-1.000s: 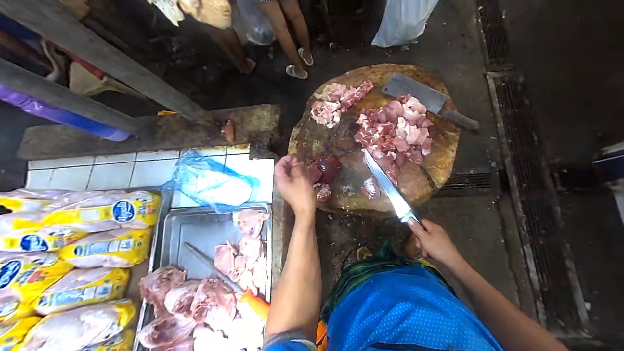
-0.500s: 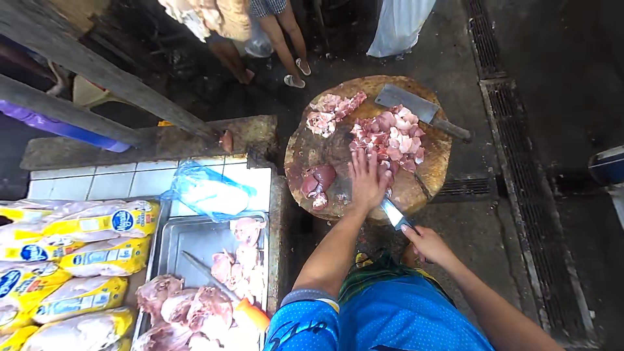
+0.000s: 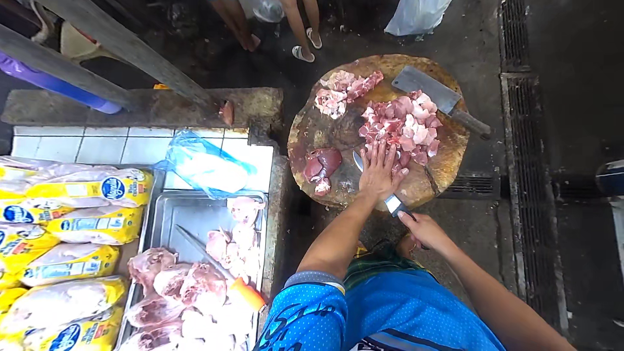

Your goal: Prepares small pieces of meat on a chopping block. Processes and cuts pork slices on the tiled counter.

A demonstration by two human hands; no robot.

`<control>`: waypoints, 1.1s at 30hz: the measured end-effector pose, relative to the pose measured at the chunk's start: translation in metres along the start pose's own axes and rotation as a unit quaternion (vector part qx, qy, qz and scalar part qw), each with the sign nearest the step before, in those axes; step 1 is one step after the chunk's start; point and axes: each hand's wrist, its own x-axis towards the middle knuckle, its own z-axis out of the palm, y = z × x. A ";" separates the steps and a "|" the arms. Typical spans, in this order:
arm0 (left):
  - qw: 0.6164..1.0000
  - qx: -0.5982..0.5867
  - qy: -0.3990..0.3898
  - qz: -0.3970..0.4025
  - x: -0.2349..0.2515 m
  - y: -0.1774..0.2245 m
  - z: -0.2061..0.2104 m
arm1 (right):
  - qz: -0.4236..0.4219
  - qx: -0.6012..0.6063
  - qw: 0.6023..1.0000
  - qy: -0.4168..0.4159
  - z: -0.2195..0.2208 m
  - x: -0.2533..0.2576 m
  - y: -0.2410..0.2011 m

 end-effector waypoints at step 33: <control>0.970 -0.059 -0.145 -0.184 -0.071 -0.051 -0.081 | -0.056 -0.008 0.992 0.115 -0.002 -0.080 0.100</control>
